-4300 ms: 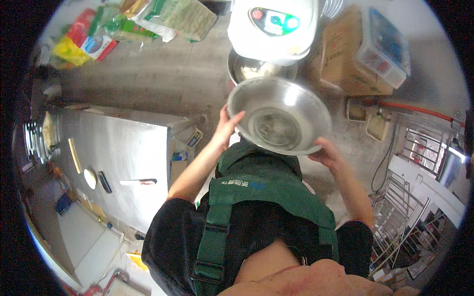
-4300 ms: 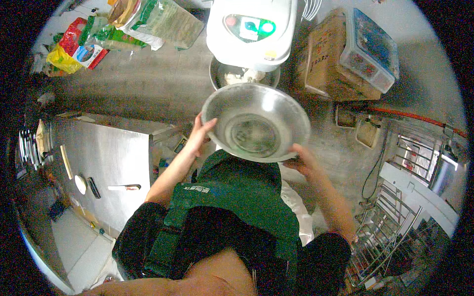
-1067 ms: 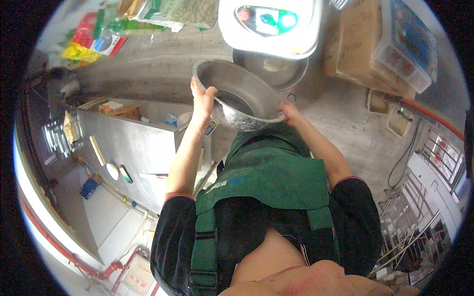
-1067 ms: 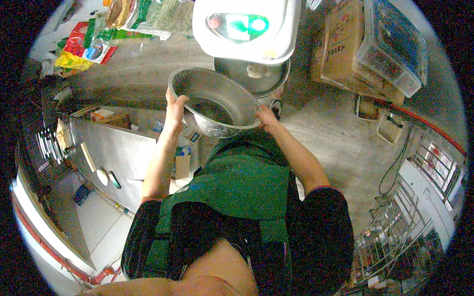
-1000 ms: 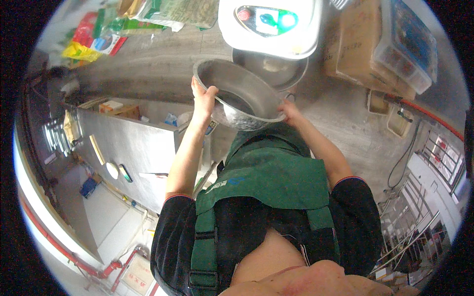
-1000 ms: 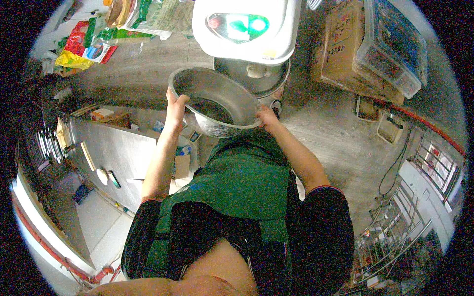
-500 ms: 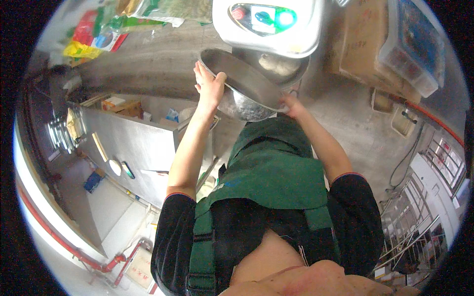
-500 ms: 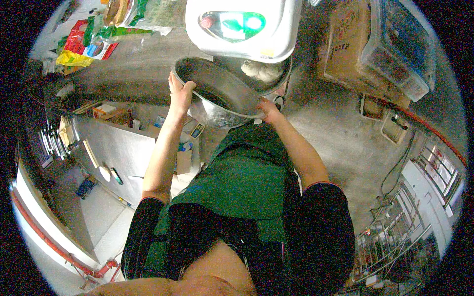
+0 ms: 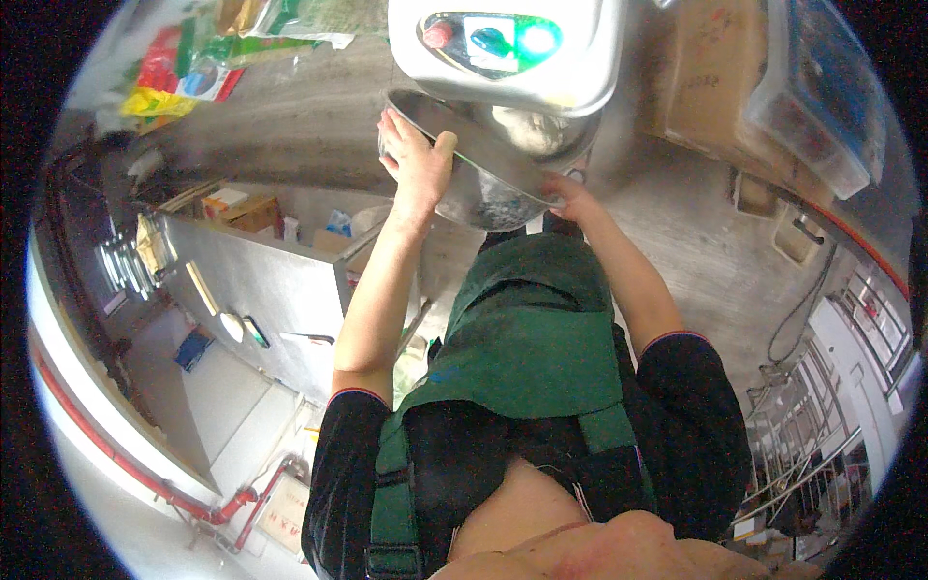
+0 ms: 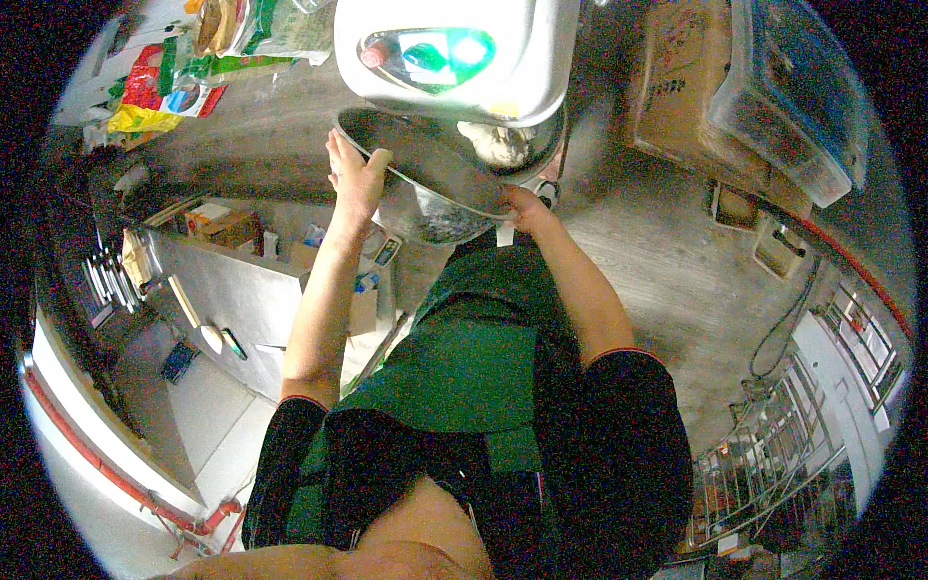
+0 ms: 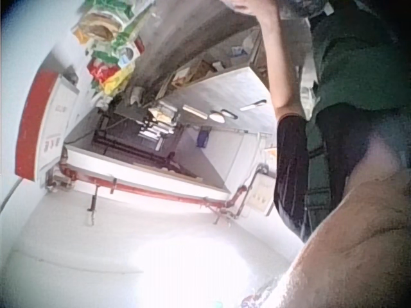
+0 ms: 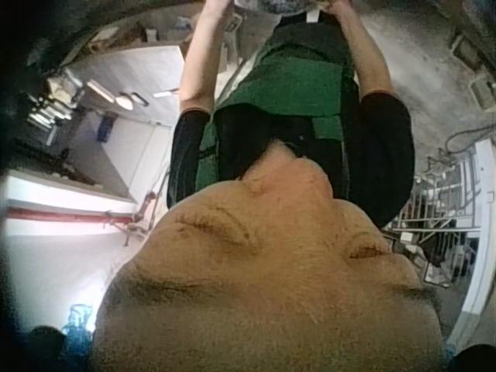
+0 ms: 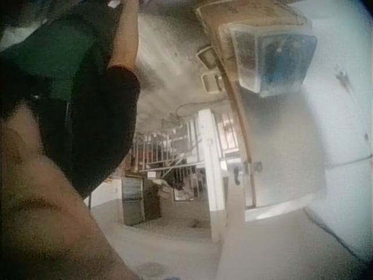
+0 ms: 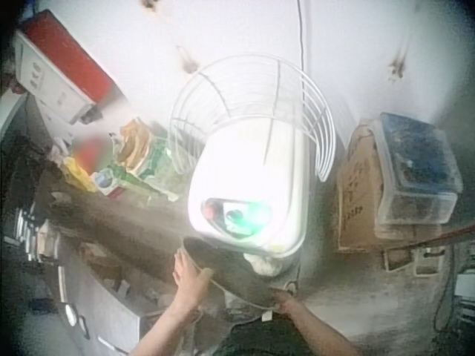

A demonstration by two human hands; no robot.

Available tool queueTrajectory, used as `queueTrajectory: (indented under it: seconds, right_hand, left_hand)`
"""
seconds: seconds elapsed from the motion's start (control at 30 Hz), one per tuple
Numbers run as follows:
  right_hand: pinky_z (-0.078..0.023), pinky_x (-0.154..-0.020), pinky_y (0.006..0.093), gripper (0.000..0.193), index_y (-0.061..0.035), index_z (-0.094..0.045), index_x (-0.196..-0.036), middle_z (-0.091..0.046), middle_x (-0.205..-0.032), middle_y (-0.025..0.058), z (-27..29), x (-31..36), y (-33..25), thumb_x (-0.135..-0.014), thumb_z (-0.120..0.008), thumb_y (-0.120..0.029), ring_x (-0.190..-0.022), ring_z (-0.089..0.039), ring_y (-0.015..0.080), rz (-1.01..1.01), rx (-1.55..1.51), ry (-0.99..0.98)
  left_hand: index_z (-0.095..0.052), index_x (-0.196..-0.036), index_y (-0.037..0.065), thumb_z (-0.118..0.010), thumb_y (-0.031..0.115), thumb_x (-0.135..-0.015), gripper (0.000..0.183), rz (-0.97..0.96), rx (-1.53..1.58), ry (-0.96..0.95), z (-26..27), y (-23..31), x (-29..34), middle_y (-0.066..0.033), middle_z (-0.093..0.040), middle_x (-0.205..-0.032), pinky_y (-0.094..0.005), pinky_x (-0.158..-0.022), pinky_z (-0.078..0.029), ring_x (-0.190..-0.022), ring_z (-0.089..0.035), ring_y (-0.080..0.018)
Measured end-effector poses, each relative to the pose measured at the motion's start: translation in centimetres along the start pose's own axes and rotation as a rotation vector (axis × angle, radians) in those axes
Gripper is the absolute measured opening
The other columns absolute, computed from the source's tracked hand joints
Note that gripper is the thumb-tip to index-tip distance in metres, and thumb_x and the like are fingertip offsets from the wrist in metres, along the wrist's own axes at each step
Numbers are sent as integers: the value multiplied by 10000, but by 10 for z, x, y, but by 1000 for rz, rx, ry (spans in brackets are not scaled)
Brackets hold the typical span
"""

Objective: The person operates a stand mixer, then removes a metal bowl and pours its contents into the mixer. They continue to scrape and mix the dough inside the mixer bowl by hand.

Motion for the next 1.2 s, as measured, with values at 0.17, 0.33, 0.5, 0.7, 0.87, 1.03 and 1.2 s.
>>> queueTrajectory:
  seconds: [0.17, 0.33, 0.5, 0.7, 0.87, 1.03, 1.2]
  right_hand:
    - [-347, -939, 410, 425, -225, -533, -1269, -576, -1044, -14, -19, 24, -16, -852, -615, -238, -1021, -493, 144, 35, -132, -75]
    - [-363, -937, 388, 316, -179, -581, -1159, -593, -1036, -1, -42, 60, -34, -858, -623, -269, -1014, -509, 158, 85, -222, -110]
    - [-361, -961, 395, 355, -173, -559, -1201, -585, -1077, 10, -43, 50, -31, -863, -620, -262, -1072, -491, 166, 27, -272, -48]
    - [-365, -977, 384, 377, -166, -555, -1200, -580, -1085, 20, -24, 12, -13, -842, -646, -241, -1095, -484, 179, 31, -261, -42]
    - [-368, -990, 375, 397, -159, -551, -1200, -575, -1092, 29, -19, 1, -11, -826, -667, -224, -1114, -478, 189, 57, -290, -52]
    - [-429, -903, 392, 370, -144, -573, -1140, -600, -922, 30, -26, -1, -14, -789, -681, -189, -896, -554, 185, 167, -338, -202]
    - [-497, -833, 400, 433, -149, -534, -1246, -612, -949, 30, -43, 9, -18, -823, -596, -85, -914, -575, 166, 195, -271, -159]
  left_hand:
    - [-36, -1452, -64, -602, 298, -744, 976, -7, -43, 25, -1, 9, 1, -228, -74, -1536, -618, -1096, -49, -1440, -14, -368]
    - [-44, -1451, -68, -597, 293, -750, 963, -4, -72, 37, -2, 9, -1, -226, -77, -1537, -616, -1098, -58, -1443, -19, -357]
    - [-49, -1449, -74, -596, 296, -754, 960, -7, -95, 38, -4, 8, -4, -226, -80, -1536, -616, -1098, -66, -1443, -21, -356]
    - [-56, -1443, -88, -589, 307, -763, 950, -29, -119, 52, -3, 9, -8, -230, -82, -1533, -623, -1096, -70, -1441, -26, -367]
    - [-60, -1445, -81, -590, 298, -762, 944, -33, -100, 62, 4, 11, -7, -232, -79, -1533, -626, -1094, -66, -1439, -24, -375]
    - [-65, -1460, -45, -590, 272, -759, 932, -33, -22, 84, 12, 0, -2, -230, -85, -1535, -621, -1095, -49, -1439, -19, -375]
    - [-78, -1468, -22, -576, 242, -750, 913, -35, 87, 86, 22, -38, 4, -226, -93, -1538, -615, -1094, -34, -1440, -24, -369]
Point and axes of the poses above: each hand's wrist, its own x-axis away from the middle knuckle, its own z-axis out of the back of the hand, y = z × x, the point moved 4 cm from there along -x, towards the middle knuckle
